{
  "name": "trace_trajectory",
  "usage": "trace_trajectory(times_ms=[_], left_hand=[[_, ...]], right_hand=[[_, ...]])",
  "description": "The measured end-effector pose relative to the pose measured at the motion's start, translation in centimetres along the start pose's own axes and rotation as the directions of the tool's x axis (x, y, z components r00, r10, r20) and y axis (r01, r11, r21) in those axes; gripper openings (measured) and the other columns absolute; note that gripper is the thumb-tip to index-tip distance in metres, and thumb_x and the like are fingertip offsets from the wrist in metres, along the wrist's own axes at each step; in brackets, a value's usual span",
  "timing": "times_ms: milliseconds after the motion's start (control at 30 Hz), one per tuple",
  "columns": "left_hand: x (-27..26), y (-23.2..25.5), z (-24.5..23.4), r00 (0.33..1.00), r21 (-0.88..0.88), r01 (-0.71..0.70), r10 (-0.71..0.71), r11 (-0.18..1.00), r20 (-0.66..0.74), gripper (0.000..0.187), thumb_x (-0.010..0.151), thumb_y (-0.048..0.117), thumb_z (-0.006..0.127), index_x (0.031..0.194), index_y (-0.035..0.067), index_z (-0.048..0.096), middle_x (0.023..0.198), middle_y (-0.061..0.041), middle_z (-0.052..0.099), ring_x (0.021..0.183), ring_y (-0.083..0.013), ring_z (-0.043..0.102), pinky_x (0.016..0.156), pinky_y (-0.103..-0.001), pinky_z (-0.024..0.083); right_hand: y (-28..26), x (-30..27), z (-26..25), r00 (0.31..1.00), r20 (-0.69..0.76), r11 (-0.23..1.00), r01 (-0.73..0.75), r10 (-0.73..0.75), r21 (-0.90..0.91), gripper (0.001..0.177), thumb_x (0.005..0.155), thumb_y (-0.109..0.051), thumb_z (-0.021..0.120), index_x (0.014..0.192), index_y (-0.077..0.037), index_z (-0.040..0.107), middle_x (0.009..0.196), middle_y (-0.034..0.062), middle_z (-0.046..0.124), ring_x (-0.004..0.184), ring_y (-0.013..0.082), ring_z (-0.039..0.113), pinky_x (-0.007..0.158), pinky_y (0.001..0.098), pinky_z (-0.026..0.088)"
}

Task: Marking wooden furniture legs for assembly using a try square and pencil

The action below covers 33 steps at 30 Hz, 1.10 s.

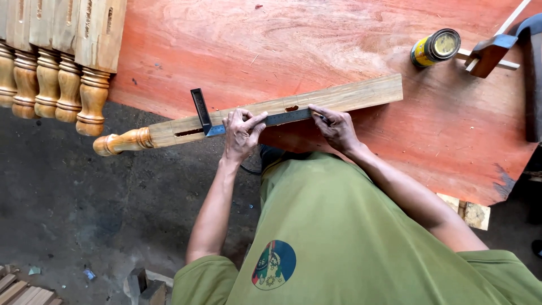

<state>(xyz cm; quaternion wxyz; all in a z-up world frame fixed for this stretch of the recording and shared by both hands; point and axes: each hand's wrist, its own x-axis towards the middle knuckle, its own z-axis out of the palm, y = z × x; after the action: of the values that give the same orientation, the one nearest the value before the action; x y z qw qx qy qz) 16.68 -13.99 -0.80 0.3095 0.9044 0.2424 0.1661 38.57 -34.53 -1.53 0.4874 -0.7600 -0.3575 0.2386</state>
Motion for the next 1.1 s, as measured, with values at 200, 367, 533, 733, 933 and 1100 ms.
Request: trace_trajectory(times_ms=[200, 367, 533, 733, 933, 1100], left_hand=[[-0.7, -1.3, 1.4, 0.999, 0.068, -0.040, 0.041, 0.997, -0.007, 0.029, 0.099, 0.042, 0.065, 0.126, 0.040, 0.073, 0.100, -0.003, 0.051, 0.099, -0.0273, 0.054, 0.086, -0.039, 0.039], [-0.4, -0.4, 0.9, 0.998, 0.067, -0.063, 0.063, 0.996, -0.002, 0.030, 0.100, 0.041, 0.063, 0.129, 0.039, 0.071, 0.099, -0.003, 0.049, 0.096, -0.0291, 0.054, 0.084, -0.039, 0.040], [-0.5, -1.4, 1.8, 0.996, 0.059, -0.087, 0.088, 0.994, -0.004, 0.032, 0.098, 0.037, 0.065, 0.130, 0.039, 0.071, 0.098, -0.003, 0.048, 0.095, -0.0303, 0.055, 0.082, -0.038, 0.041], [-0.4, -1.8, 2.1, 0.993, 0.081, -0.114, 0.114, 0.990, 0.002, 0.036, 0.097, 0.037, 0.066, 0.133, 0.041, 0.069, 0.097, -0.003, 0.046, 0.094, -0.0302, 0.053, 0.081, -0.039, 0.041], [-0.6, -1.7, 2.0, 0.994, 0.075, -0.110, 0.110, 0.991, 0.002, 0.036, 0.096, 0.038, 0.067, 0.132, 0.041, 0.069, 0.097, -0.002, 0.046, 0.094, -0.0286, 0.053, 0.081, -0.038, 0.041], [-0.4, -1.5, 1.8, 0.994, 0.059, -0.106, 0.106, 0.993, 0.000, 0.035, 0.095, 0.036, 0.069, 0.130, 0.039, 0.071, 0.097, -0.003, 0.046, 0.095, -0.0298, 0.053, 0.081, -0.039, 0.042]], right_hand=[[0.5, -0.3, -0.1, 1.000, 0.001, 1.000, -0.007, 0.007, 0.014, 0.032, 0.095, -0.010, 0.069, 0.124, -0.020, 0.077, 0.060, 0.0169, 0.064, 0.066, 0.0231, 0.069, 0.057, 0.0354, 0.050], [1.2, -0.5, 0.0, 0.999, -0.034, 1.000, 0.015, -0.014, 0.001, 0.030, 0.095, -0.010, 0.072, 0.122, -0.022, 0.079, 0.060, 0.0201, 0.062, 0.068, 0.0209, 0.068, 0.057, 0.0342, 0.049], [1.9, -0.6, 0.2, 0.999, -0.050, 1.000, 0.005, -0.004, 0.029, 0.030, 0.094, -0.009, 0.073, 0.121, -0.021, 0.079, 0.058, 0.0134, 0.063, 0.063, 0.0185, 0.066, 0.056, 0.0321, 0.049], [0.4, -0.8, -0.8, 0.991, -0.081, 0.994, 0.107, -0.108, -0.013, 0.036, 0.094, -0.008, 0.074, 0.131, -0.009, 0.072, 0.061, 0.0186, 0.065, 0.055, 0.0280, 0.063, 0.053, 0.0427, 0.048], [-0.5, -1.7, -2.8, 0.988, -0.146, 0.946, 0.001, 0.048, 0.324, 0.041, 0.114, -0.021, 0.032, 0.114, -0.003, 0.069, 0.074, 0.0115, 0.070, 0.062, 0.0146, 0.060, 0.051, 0.0264, 0.049], [0.9, -1.9, -4.1, 0.995, 0.025, 0.988, -0.104, 0.101, 0.113, 0.068, 0.111, -0.045, 0.021, 0.076, -0.011, 0.070, 0.053, 0.0051, 0.055, 0.054, 0.0184, 0.052, 0.059, 0.0282, 0.046]])
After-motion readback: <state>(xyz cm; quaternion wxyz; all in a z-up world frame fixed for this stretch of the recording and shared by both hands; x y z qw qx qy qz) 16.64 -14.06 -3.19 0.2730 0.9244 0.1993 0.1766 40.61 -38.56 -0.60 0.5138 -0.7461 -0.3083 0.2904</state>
